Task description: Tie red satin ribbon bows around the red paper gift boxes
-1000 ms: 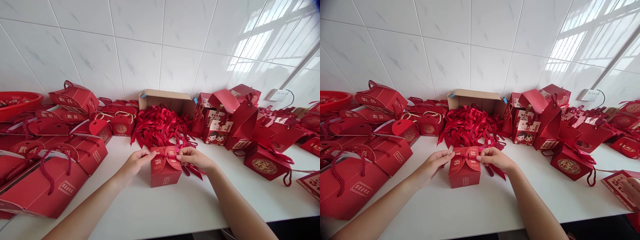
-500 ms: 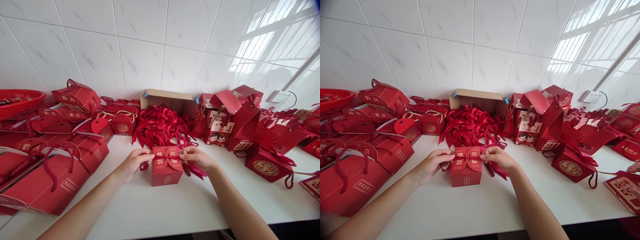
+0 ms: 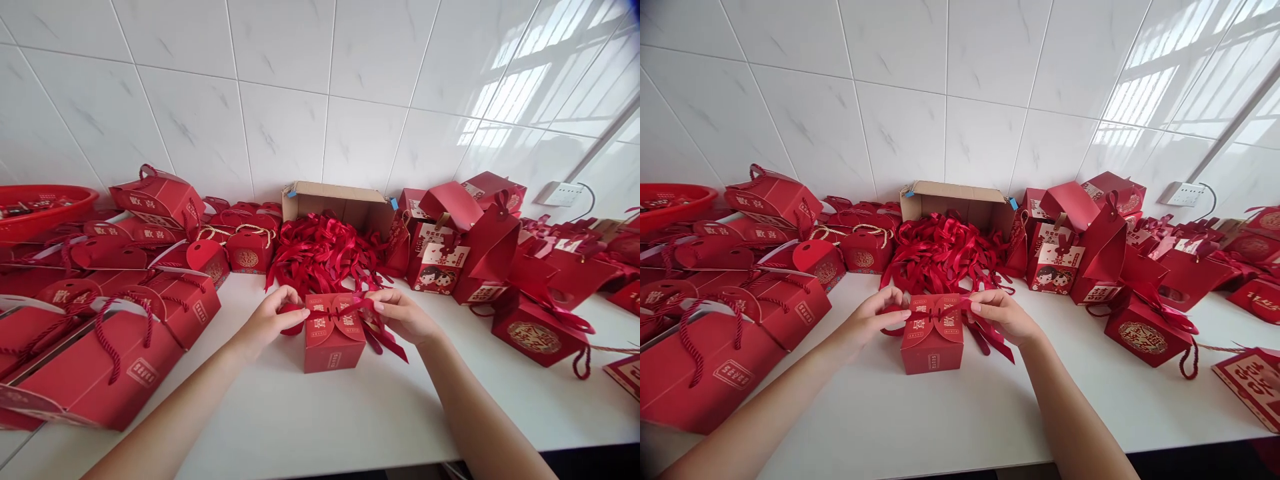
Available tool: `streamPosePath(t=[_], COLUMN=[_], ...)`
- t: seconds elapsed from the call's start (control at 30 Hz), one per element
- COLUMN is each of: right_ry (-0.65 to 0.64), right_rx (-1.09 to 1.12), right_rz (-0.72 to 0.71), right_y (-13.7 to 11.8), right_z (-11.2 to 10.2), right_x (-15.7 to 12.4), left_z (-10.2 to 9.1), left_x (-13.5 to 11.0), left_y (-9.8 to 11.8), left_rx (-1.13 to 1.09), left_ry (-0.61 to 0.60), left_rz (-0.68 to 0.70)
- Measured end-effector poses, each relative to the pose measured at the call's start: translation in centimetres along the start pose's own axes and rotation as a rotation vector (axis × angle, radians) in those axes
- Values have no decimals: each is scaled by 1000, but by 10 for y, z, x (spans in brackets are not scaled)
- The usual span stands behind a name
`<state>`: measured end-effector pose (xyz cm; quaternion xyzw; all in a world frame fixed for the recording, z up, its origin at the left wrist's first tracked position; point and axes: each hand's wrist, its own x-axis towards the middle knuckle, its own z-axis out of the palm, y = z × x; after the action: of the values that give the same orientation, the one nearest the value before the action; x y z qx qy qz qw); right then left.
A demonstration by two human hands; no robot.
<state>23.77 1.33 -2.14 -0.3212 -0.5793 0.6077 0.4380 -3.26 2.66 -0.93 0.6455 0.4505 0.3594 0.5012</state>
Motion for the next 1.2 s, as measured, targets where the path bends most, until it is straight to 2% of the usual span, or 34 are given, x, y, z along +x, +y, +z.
streamPosePath(t=[0.17,0.33,0.5,0.7,0.83,0.9,1.0,1.1,1.2], right_ry=[45,131,216,227,290,331,326,312,260], right_rx=[88,-47,-221,-387,-422,-413,-386,-324,-228], right_rz=[-67,-118,-251,-216,-290,-332,-337,-273,-206], right_y=[-8,-10,-3,-1,1,3,6,9,9], right_z=[20,42,49,51,55,57,57,57,58], right_x=[-5,1,8,8,10,11,13,13,12], left_z=[4,23,42,43,36,30,16,7,2], left_x=[-3,-5,1,4,1,1,2,3,3], left_y=[13,39,53,55,52,44,24,6,-1], left_rx=[239,281,266,339,356,346,337,289,173], left_ry=[201,92,111,179,181,253,304,202,0], left_rz=[231,344,321,427,494,453,296,127,-13])
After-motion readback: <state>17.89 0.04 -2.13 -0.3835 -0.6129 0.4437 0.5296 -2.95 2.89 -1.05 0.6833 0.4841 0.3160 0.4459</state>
